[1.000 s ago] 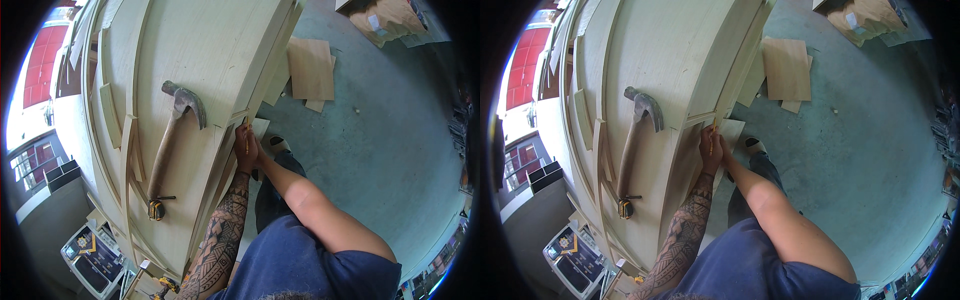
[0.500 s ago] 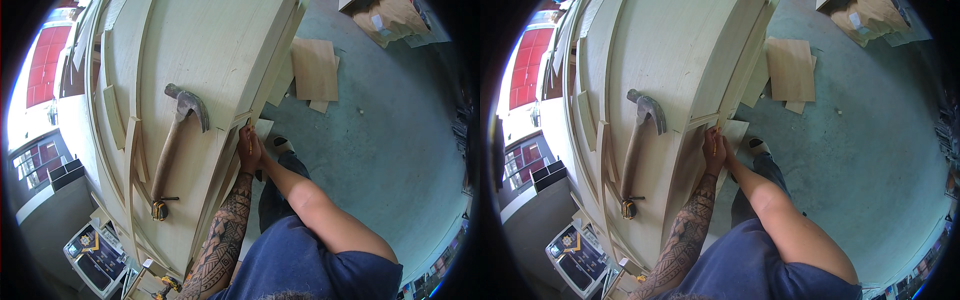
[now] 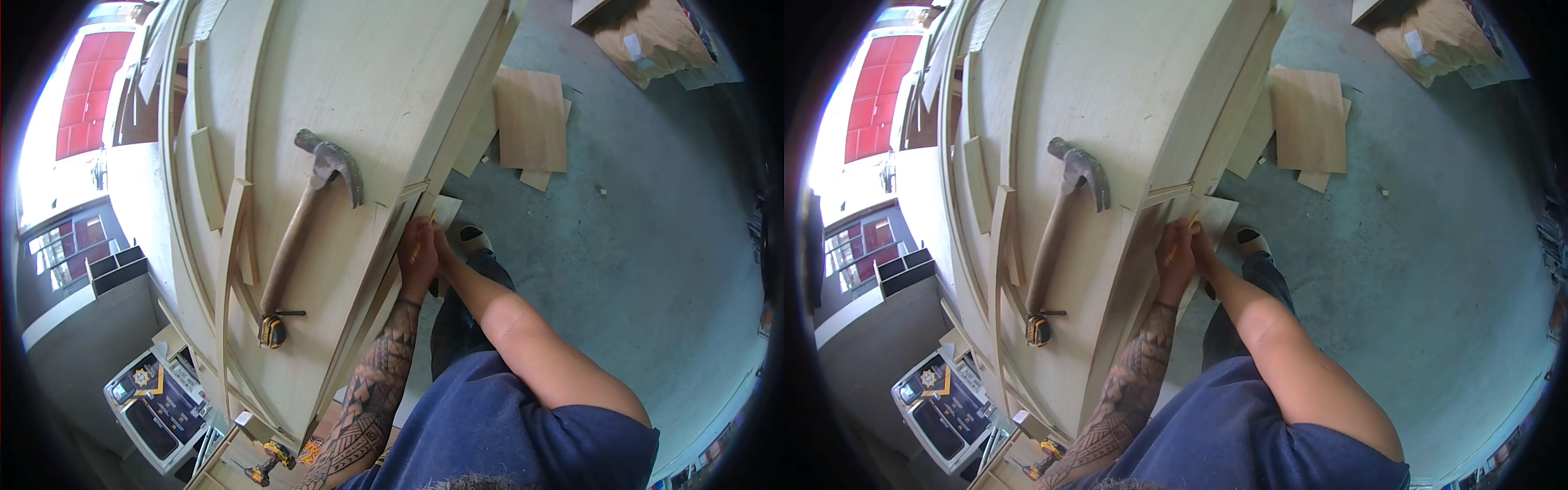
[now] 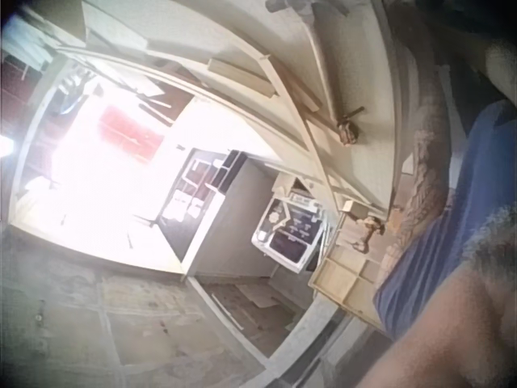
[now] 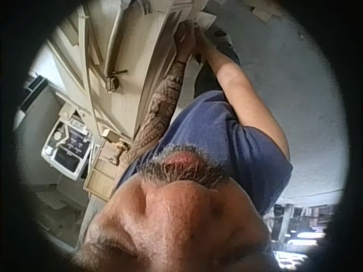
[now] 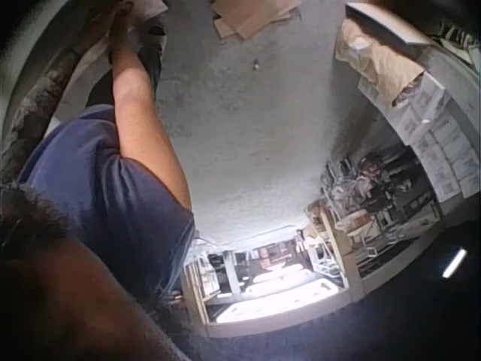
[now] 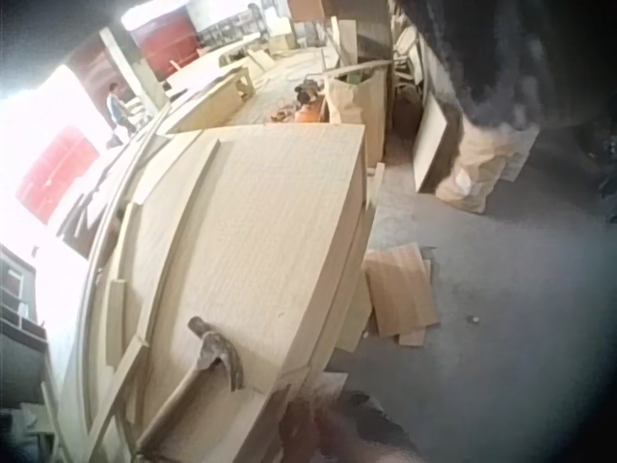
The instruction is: The recorder measures, marks with a pencil, and uses a power drill to screw wooden strips onto a larger wood panel assembly.
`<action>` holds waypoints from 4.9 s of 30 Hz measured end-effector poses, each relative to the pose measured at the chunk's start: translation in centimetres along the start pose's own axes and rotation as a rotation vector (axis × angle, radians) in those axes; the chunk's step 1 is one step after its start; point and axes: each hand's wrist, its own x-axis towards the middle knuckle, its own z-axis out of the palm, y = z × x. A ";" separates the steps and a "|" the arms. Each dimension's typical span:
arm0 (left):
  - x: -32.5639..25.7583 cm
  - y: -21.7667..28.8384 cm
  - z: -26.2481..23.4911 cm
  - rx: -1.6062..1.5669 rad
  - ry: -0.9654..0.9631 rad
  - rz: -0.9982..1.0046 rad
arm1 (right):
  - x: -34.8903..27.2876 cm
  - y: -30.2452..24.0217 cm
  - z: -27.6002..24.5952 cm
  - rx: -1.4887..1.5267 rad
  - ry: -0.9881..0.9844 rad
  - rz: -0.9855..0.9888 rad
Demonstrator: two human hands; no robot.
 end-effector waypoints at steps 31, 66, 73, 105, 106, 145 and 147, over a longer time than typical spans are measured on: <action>-55.8 4.7 -33.8 0.911 0.950 0.036 | -17.2 -56.5 16.8 -1.089 -0.590 -1.089; -39.0 -12.9 -45.7 0.552 1.063 -0.337 | -18.3 -37.1 8.2 -1.479 -0.361 -0.577; -44.7 -18.8 -48.7 0.318 1.949 -0.097 | -19.1 -32.0 9.8 -1.382 -0.419 -0.531; -75.2 -45.3 -66.3 0.607 1.467 -0.653 | -20.9 -32.4 11.0 -1.543 -0.658 -0.418; -75.2 -45.0 -65.8 0.538 1.502 -0.622 | -20.9 -32.6 10.2 -1.573 -0.649 -0.399; -58.4 -5.7 -18.7 -0.886 1.365 0.506 | -15.9 -31.3 8.4 -1.221 -0.961 -0.185; -55.5 -4.0 -18.5 -1.079 1.109 0.583 | -16.0 -32.1 9.2 -1.213 -0.970 -0.143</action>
